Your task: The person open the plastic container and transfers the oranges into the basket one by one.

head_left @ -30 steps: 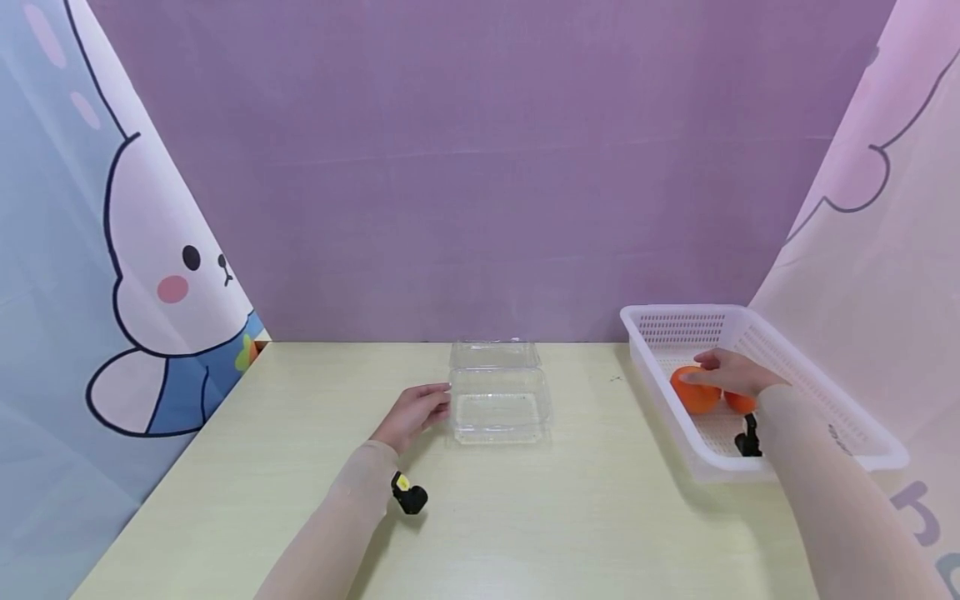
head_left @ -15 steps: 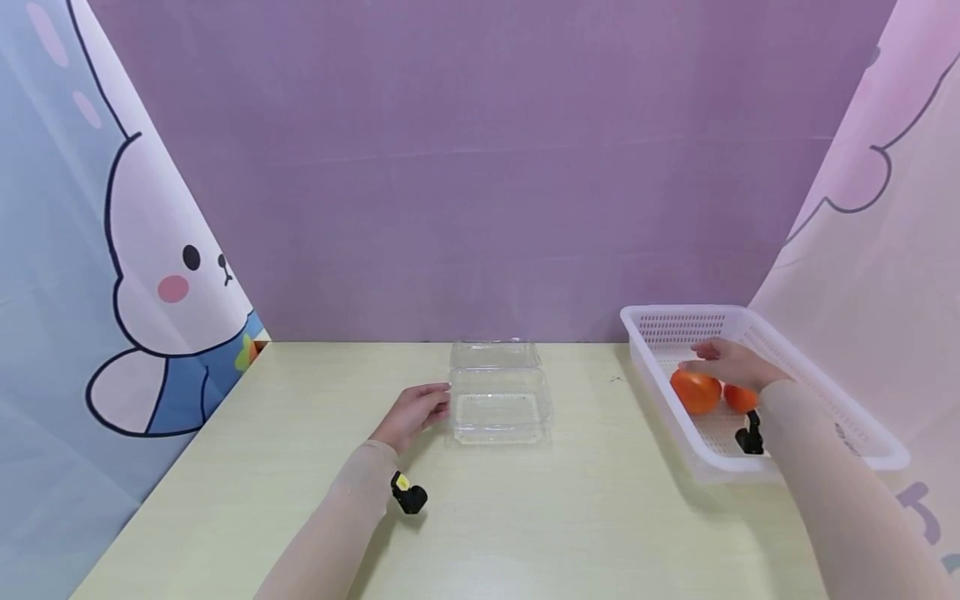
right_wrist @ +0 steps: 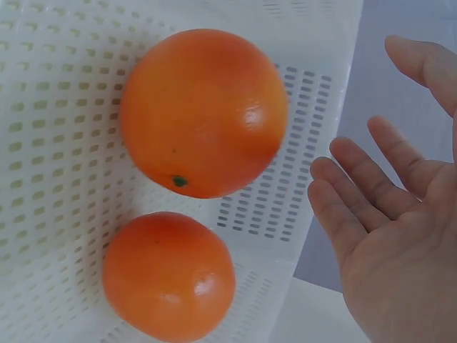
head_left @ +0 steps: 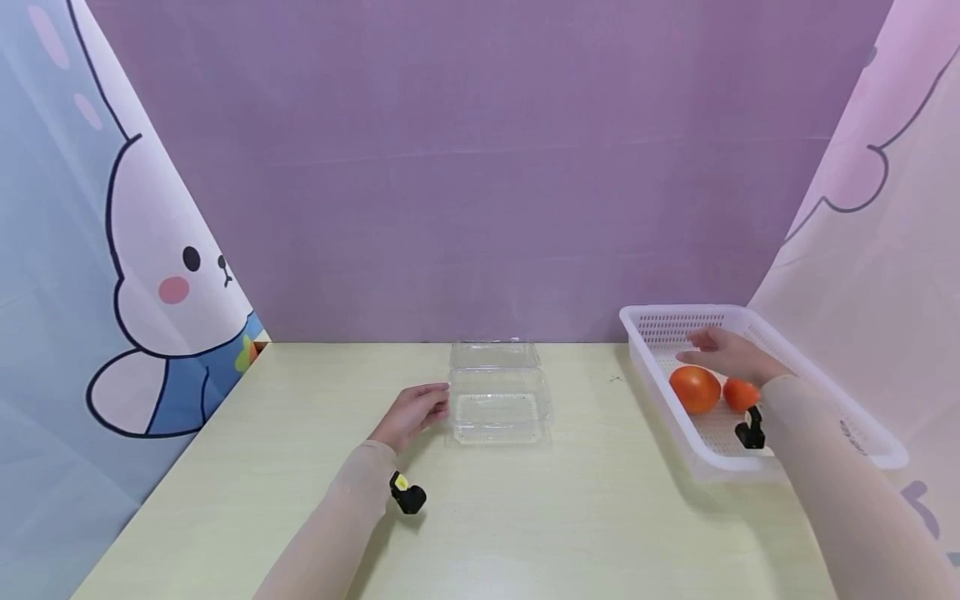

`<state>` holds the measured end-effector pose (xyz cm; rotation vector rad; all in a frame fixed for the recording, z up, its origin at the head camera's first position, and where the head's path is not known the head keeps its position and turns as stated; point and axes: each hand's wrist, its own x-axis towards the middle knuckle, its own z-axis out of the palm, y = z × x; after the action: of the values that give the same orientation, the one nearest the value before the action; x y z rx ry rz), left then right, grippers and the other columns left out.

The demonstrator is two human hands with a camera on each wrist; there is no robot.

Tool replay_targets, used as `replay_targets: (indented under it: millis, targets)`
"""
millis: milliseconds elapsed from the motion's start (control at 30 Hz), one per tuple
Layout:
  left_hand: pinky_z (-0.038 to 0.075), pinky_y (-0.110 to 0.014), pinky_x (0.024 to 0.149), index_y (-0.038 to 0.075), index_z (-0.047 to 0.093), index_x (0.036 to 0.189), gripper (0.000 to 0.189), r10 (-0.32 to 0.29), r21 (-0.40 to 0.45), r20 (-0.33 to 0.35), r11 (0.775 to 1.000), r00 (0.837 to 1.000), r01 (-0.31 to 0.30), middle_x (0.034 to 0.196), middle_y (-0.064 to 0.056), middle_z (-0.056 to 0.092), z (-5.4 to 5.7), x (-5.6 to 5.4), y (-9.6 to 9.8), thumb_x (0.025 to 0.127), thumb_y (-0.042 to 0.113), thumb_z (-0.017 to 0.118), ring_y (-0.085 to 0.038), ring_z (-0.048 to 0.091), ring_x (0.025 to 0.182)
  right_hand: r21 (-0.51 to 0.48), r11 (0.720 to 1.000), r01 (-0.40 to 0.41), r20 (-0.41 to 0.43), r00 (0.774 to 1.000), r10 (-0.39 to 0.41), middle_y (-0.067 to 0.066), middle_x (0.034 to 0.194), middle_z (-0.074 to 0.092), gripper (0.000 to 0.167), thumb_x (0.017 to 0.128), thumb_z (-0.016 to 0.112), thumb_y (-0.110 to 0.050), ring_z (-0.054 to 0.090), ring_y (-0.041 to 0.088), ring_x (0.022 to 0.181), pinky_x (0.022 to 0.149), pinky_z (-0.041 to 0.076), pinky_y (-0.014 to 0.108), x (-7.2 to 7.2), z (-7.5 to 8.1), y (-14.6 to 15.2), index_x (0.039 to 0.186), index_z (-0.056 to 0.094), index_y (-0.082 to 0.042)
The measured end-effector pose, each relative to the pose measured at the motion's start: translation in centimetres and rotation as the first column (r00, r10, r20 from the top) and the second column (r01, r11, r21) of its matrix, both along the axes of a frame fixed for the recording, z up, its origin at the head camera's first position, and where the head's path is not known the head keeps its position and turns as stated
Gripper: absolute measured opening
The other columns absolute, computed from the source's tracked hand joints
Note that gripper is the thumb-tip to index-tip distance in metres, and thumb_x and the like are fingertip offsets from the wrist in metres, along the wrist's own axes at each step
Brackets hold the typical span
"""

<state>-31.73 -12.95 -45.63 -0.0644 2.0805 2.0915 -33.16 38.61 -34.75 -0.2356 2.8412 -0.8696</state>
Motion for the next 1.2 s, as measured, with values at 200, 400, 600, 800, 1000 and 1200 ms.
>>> replay_targets:
  millis: [200,400,600,800,1000,1200]
  targets:
    - [0.055,-0.023,0.086,-0.009,0.052,0.139,0.043,0.011,0.005,0.005,1.0,1.0,-0.011,0.119,-0.022,0.059,0.0,0.0,0.0,0.101,0.011,0.058,-0.021,0.058,0.1,0.012,1.0,-0.007,-0.009,1.0,0.007,0.036,0.144,0.039,0.083,0.097,0.06,-0.051,0.04,0.052,0.129,0.104,0.037,0.068,0.0,0.6,-0.4,0.147,0.033,0.009]
    - [0.055,-0.023,0.085,-0.01,0.051,0.139,0.043,0.004,0.01,-0.001,1.0,1.0,-0.004,0.118,-0.023,0.059,-0.1,0.0,-0.1,0.101,0.01,0.058,-0.021,0.058,0.1,-0.011,1.0,-0.028,-0.028,0.999,0.028,0.036,0.144,0.04,0.078,0.098,0.06,-0.048,0.04,0.053,0.129,0.105,0.036,0.068,0.1,1.0,-0.6,0.145,0.035,0.009]
    - [0.055,-0.023,0.085,-0.009,0.052,0.139,0.042,0.002,0.012,0.001,1.0,1.0,-0.002,0.118,-0.022,0.059,-0.1,0.0,-0.2,0.102,0.01,0.057,-0.018,0.059,0.097,-0.026,0.999,-0.034,-0.051,0.998,0.033,0.035,0.144,0.04,0.077,0.098,0.061,-0.047,0.041,0.052,0.129,0.104,0.036,0.068,0.3,1.5,-1.1,0.147,0.035,0.007]
    - [0.055,-0.024,0.087,-0.008,0.052,0.139,0.043,-0.003,0.0,0.001,1.0,1.0,0.003,0.119,-0.022,0.059,0.0,0.1,-0.2,0.101,0.011,0.058,-0.018,0.059,0.097,-0.023,0.999,-0.041,-0.063,0.997,0.039,0.034,0.144,0.042,0.076,0.099,0.06,-0.047,0.042,0.05,0.129,0.104,0.037,0.068,0.3,2.0,-1.5,0.147,0.035,0.006]
    - [0.055,-0.024,0.087,-0.007,0.052,0.139,0.043,-0.004,0.002,0.012,1.0,1.0,0.004,0.119,-0.022,0.059,0.1,0.1,-0.1,0.101,0.011,0.058,-0.018,0.059,0.098,-0.015,0.998,-0.069,-0.085,0.994,0.067,0.033,0.144,0.043,0.075,0.099,0.061,-0.047,0.043,0.049,0.129,0.105,0.036,0.067,0.3,2.3,-2.1,0.147,0.037,0.005]
    - [0.055,-0.023,0.085,-0.008,0.051,0.14,0.043,-0.002,0.007,0.009,1.0,1.0,0.002,0.118,-0.023,0.059,0.2,0.0,-0.1,0.102,0.01,0.057,-0.018,0.059,0.096,-0.015,0.998,-0.056,-0.07,0.996,0.055,0.029,0.146,0.042,0.079,0.097,0.061,-0.052,0.042,0.047,0.13,0.106,0.035,0.068,0.4,2.7,-2.9,0.148,0.037,0.002]
